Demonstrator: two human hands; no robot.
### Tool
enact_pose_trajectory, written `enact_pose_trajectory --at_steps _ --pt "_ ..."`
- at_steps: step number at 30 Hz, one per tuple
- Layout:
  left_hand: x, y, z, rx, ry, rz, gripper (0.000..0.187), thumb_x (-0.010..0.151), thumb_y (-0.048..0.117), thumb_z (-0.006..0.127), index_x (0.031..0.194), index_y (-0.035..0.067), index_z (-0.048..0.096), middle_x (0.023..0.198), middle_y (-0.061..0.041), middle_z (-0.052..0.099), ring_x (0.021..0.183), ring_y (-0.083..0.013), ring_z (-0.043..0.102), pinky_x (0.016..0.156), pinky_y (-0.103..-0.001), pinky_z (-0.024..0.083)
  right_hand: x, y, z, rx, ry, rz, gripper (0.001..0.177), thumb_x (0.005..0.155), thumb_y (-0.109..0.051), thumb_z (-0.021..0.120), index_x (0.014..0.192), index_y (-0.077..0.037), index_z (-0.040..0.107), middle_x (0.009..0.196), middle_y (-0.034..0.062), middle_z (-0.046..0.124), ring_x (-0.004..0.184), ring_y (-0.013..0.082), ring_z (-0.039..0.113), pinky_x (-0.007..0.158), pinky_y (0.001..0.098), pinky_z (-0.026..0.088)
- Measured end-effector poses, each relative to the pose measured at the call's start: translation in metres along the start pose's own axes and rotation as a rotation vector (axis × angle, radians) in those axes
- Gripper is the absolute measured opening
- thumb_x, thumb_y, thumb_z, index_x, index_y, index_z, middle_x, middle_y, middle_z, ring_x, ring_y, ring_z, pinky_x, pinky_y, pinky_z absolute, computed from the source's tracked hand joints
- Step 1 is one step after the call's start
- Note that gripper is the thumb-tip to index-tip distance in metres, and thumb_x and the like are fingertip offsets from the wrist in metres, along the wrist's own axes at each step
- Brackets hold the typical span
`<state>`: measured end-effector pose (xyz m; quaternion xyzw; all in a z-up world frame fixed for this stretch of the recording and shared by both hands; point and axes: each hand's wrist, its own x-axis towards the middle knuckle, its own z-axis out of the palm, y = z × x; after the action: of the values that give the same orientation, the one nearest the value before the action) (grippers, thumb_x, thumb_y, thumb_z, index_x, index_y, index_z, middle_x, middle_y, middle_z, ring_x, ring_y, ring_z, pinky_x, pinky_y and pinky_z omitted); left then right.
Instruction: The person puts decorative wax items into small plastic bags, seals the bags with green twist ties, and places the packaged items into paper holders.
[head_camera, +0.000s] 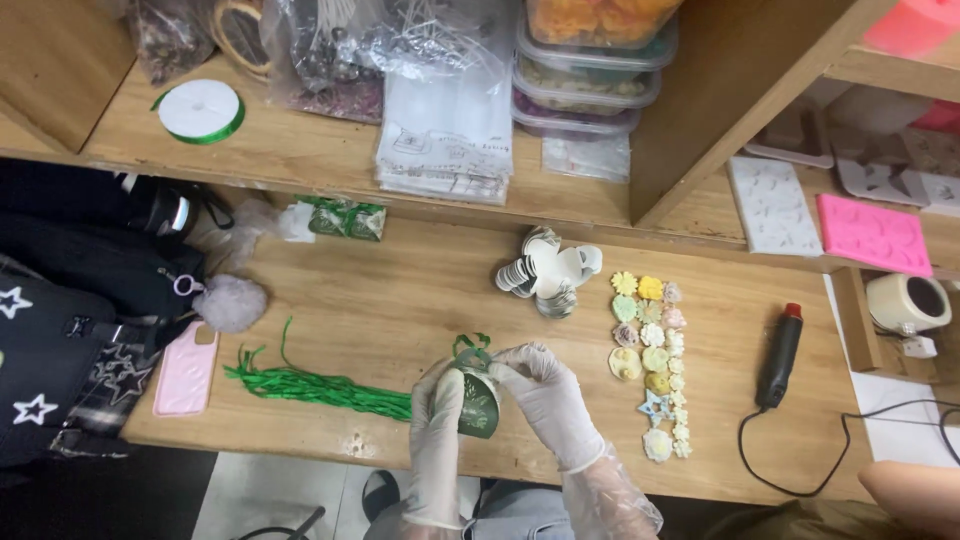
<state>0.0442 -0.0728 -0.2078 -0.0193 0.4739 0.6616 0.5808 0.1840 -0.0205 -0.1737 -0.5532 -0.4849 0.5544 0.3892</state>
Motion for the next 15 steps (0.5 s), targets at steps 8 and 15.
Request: enact_pose_trajectory --at_steps 8,15 --pt "-0.044 0.030 0.013 0.161 -0.229 0.243 0.046 0.089 0.000 0.071 0.132 0.011 0.059 0.129 -0.005 0.064 0.116 -0.0140 0.061 0.099 -0.028 0.052 0.005 -0.029 0.001 0.051 -0.149 -0.039 0.005 0.088 -0.003 0.076 0.093 -0.001 0.076 0.089 0.0035 0.072 0.082 0.0102 0.064 0.075 0.0260 0.053" --pt "-0.070 0.035 0.043 0.346 -0.280 0.677 0.082 0.071 -0.004 0.082 0.142 0.013 0.043 0.149 -0.007 0.041 0.130 -0.0161 0.052 0.107 -0.031 0.051 -0.038 -0.092 0.011 -0.434 0.047 -0.535 0.014 0.079 -0.008 0.080 0.093 -0.008 0.077 0.092 0.0046 0.071 0.088 0.0173 0.069 0.077 0.0293 0.054"
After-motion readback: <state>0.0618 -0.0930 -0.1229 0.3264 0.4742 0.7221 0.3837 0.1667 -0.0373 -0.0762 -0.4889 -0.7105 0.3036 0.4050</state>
